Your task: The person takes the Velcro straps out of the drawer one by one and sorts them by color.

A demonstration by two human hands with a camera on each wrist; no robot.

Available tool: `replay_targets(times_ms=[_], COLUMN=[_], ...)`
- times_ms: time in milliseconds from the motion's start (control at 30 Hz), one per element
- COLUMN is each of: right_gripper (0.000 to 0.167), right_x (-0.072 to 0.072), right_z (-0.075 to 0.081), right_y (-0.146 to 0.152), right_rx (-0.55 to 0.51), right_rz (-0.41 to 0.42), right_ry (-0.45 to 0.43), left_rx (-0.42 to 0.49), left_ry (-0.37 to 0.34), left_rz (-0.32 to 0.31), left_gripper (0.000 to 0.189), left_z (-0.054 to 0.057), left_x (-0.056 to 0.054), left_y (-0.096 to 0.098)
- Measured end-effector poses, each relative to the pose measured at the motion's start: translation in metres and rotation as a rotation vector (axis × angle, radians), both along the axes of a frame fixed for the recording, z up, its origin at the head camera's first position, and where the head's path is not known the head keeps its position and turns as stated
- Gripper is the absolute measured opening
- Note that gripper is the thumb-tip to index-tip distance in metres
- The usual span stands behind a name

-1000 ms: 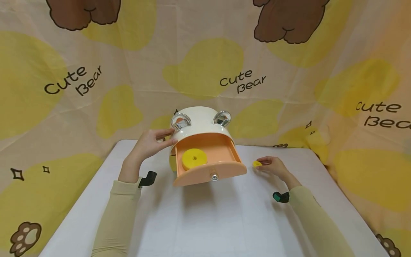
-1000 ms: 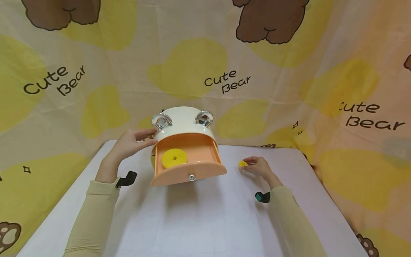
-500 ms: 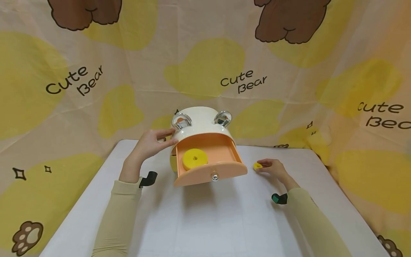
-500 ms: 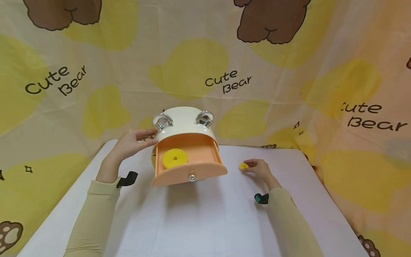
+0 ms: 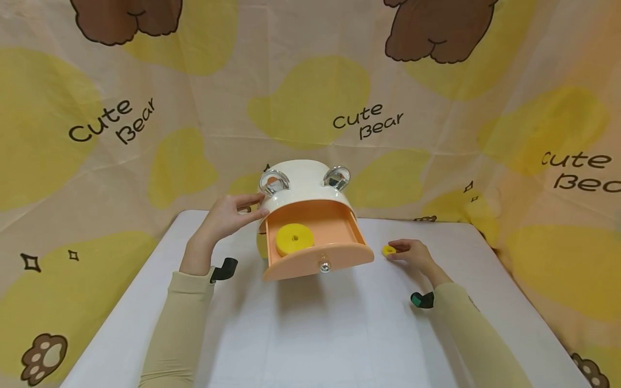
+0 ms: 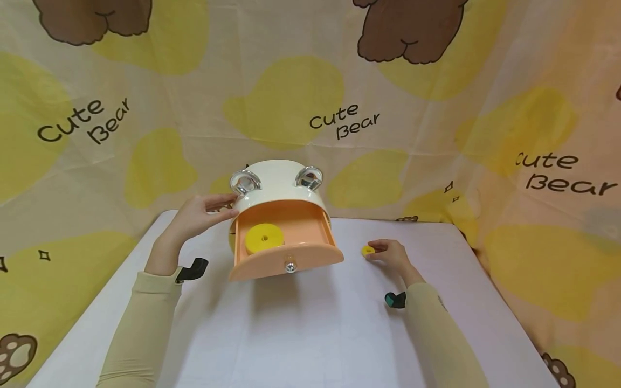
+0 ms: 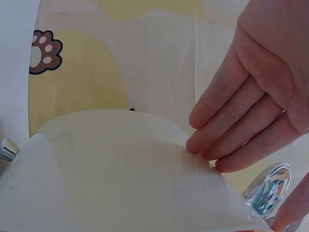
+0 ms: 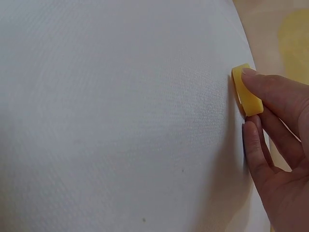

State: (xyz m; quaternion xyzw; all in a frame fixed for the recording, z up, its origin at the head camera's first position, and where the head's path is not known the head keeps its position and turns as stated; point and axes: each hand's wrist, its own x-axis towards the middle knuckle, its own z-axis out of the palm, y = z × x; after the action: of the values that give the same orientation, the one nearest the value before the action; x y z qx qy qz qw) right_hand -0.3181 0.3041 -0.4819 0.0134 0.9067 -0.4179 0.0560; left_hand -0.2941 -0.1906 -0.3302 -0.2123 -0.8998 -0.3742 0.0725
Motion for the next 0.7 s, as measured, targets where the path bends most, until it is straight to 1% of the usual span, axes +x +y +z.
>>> replay_targets(times_ms=[367, 700], right_gripper=[0.051, 0.053], right_x=[0.0034, 0.0019], right_z=[0.0021, 0.0056], right_y=[-0.0013, 0.0035], right_rx=[-0.006, 0.023], right_rz=[0.005, 0.027], right_ry=[0.011, -0.01], left_rx=[0.008, 0.004], left_ry=[0.002, -0.009], left_rz=[-0.009, -0.004], left_gripper=[0.061, 0.062], left_z=[-0.0012, -0.0008], left_x=[-0.0015, -0.0018], left_y=[-0.0003, 0.0002])
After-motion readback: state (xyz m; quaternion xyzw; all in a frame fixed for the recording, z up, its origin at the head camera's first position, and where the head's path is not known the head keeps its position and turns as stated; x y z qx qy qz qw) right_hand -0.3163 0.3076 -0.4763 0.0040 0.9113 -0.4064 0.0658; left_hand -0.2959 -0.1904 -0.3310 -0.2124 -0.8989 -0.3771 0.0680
